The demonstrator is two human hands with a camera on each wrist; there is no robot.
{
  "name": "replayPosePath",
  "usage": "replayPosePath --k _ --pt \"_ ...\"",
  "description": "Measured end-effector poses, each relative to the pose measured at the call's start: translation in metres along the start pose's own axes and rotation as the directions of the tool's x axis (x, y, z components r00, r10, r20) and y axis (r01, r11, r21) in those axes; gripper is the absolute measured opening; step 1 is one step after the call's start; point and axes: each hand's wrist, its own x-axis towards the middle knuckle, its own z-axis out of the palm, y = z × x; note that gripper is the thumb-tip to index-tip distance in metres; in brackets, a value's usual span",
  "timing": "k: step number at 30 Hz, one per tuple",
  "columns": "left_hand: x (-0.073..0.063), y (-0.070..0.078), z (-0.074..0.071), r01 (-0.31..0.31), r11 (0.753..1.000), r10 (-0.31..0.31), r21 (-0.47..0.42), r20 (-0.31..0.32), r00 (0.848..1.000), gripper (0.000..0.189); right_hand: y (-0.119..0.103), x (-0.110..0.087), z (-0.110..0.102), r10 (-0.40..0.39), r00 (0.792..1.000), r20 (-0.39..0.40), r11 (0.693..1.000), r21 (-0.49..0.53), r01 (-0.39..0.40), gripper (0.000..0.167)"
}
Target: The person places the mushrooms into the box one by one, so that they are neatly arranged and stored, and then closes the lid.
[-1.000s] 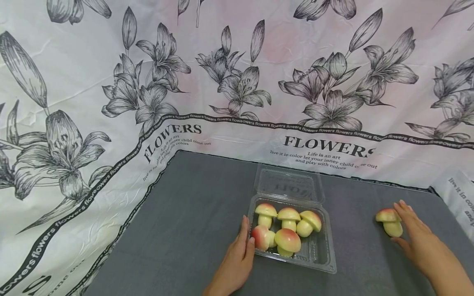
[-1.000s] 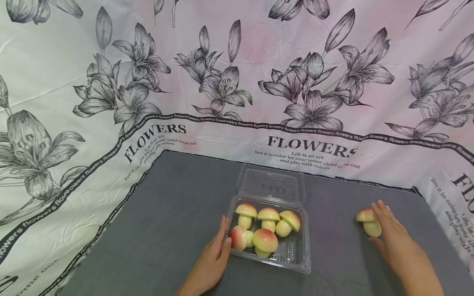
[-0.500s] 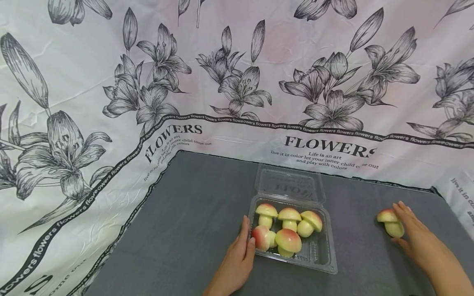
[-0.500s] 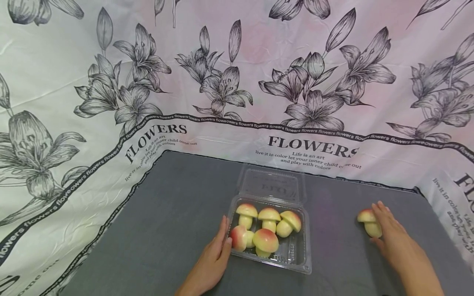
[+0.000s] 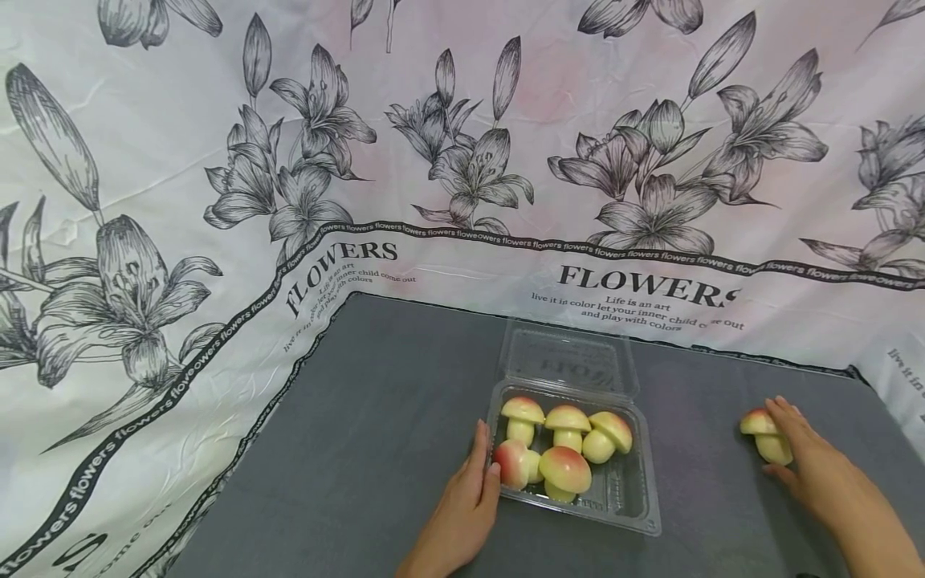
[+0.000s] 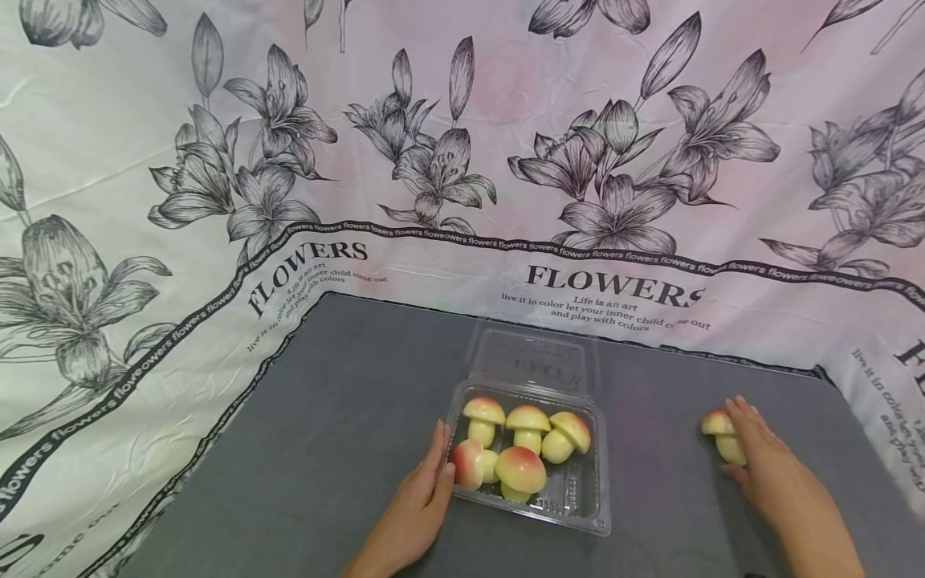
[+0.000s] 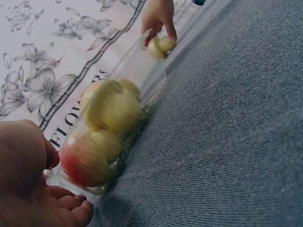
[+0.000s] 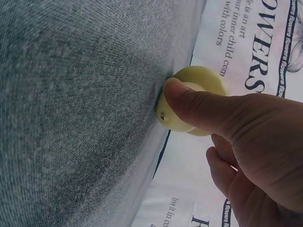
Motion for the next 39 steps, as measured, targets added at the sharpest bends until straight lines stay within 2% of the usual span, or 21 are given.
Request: replayPosePath --k 5,10,16,22,28,35,39 --pt "0.0 0.001 0.001 0.013 1.0 -0.013 -0.009 0.007 1.0 0.07 0.003 0.0 0.0 0.008 1.0 -0.007 1.0 -0.022 -0.008 0.11" --pt "0.0 0.0 0.001 0.034 0.999 -0.034 -0.017 0.015 0.999 0.07 0.004 0.001 -0.004 0.062 0.998 0.014 0.997 -0.052 -0.061 0.1" --pt "0.0 -0.001 0.001 0.027 1.0 -0.027 -0.006 0.005 1.0 0.07 0.002 0.0 -0.009 0.107 0.994 0.024 0.994 -0.04 -0.106 0.09" --pt "0.001 0.0 0.001 0.044 0.999 -0.043 -0.022 0.019 0.999 0.071 -0.001 -0.004 -0.011 0.134 0.991 0.005 0.99 -0.052 -0.134 0.09" --pt "0.001 -0.001 0.001 0.035 0.999 -0.034 -0.022 0.021 0.999 0.071 -0.003 -0.007 -0.011 0.137 0.99 -0.021 0.99 -0.041 -0.137 0.091" --pt "0.002 -0.001 0.002 0.057 0.998 -0.056 -0.032 0.024 0.998 0.072 -0.011 -0.006 -0.014 0.143 0.99 -0.01 0.989 -0.037 -0.143 0.095" --pt "0.002 0.0 0.002 0.057 0.998 -0.057 -0.026 0.02 0.998 0.071 -0.017 -0.006 -0.016 0.123 0.991 -0.049 0.992 -0.026 -0.125 0.095"
